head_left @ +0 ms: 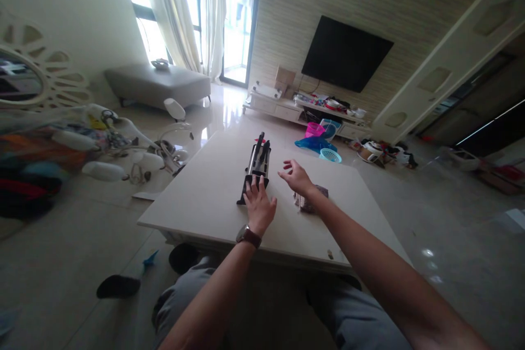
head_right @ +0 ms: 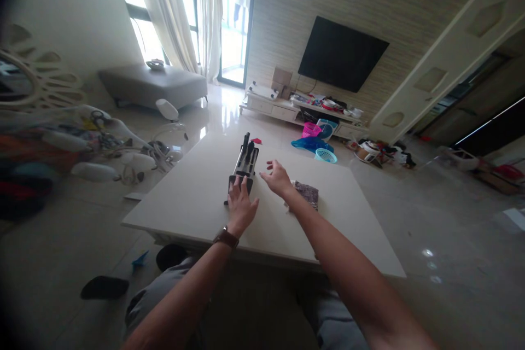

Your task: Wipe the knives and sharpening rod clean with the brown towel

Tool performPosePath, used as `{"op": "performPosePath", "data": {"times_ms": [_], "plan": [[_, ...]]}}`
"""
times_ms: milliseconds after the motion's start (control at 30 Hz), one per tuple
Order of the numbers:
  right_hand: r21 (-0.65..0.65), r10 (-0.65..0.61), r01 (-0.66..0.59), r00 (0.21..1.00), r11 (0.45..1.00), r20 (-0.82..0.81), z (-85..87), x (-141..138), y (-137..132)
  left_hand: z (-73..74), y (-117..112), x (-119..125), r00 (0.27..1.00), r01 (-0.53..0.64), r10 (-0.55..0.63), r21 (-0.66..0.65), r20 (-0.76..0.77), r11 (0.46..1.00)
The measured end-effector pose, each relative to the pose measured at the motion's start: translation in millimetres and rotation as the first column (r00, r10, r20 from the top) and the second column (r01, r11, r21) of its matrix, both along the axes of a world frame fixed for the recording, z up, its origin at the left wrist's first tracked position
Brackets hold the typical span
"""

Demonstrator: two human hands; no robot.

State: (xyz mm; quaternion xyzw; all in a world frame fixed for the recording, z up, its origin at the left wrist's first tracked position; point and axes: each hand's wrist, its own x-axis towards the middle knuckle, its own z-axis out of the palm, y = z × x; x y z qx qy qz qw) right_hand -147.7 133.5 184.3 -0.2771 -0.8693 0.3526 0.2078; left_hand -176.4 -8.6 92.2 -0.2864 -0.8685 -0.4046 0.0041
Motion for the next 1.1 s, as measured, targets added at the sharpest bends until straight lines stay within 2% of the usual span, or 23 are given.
{"op": "performPosePath", "data": {"times_ms": [100,167,233,333,433,533,600,667,733,767,833,900,1000,1100], "plan": [[-0.024,0.005,-0.006,0.999,1.0,-0.036,0.1,-63.6,23.7,-5.3,6.1,-3.8,0.995,-0.011,0.004,-0.072,-0.095,0.997],[-0.033,0.02,-0.022,0.998,0.999,-0.053,-2.1,-93.4,31.8,-8.3,9.1,-6.5,0.99,-0.016,0.004,-0.087,-0.138,0.996],[-0.011,0.053,-0.054,0.997,0.998,-0.052,-3.9,-112.4,35.1,-10.7,10.9,-8.7,0.987,-0.017,0.004,-0.086,-0.159,0.996],[0.041,0.081,-0.079,0.995,0.996,-0.053,-0.9,-125.7,35.0,-12.5,11.7,-10.4,0.988,-0.01,-0.003,-0.079,-0.156,0.997],[0.137,0.083,-0.068,0.99,0.988,-0.11,17.0,-127.8,32.8,-12.1,11.4,-9.8,0.992,-0.009,0.0,-0.073,-0.129,0.997],[0.241,0.062,0.004,0.962,0.97,-0.266,54.6,-117.0,31.2,-10.6,10.4,-7.5,0.994,-0.007,-0.001,-0.074,-0.106,0.997],[0.264,0.048,0.069,0.91,0.962,-0.412,85.9,-99.5,32.2,-9.4,9.5,-6.4,0.995,0.006,-0.014,-0.081,-0.095,0.997],[0.278,0.034,0.112,0.88,0.954,-0.473,112.9,-76.2,35.6,-7.8,8.8,-6.2,0.996,0.016,-0.024,-0.087,-0.088,0.996],[0.29,0.009,0.167,0.854,0.942,-0.52,126.9,-53.3,40.0,-5.7,8.2,-6.7,0.996,0.022,-0.03,-0.096,-0.089,0.995],[0.282,0.014,0.143,0.872,0.949,-0.49,127.0,-44.1,41.9,-4.4,7.9,-7.0,0.995,0.02,-0.03,-0.101,-0.095,0.995],[0.212,0.003,0.088,0.918,0.973,-0.395,113.2,-33.1,43.7,-1.6,7.2,-7.0,0.993,0.013,-0.025,-0.108,-0.116,0.994],[0.132,-0.027,0.072,0.948,0.989,-0.318,85.5,-32.8,42.9,0.7,6.2,-5.8,0.99,0.007,-0.022,-0.106,-0.139,0.994],[0.073,-0.043,0.062,0.972,0.995,-0.231,37.3,-47.3,40.3,0.4,6.1,-3.8,0.987,0.0,-0.019,-0.113,-0.162,0.994],[0.034,-0.003,0.009,0.988,0.999,-0.152,1.1,-71.1,39.8,-5.1,8.7,-4.2,0.98,-0.001,-0.02,-0.107,-0.2,0.994]]}}
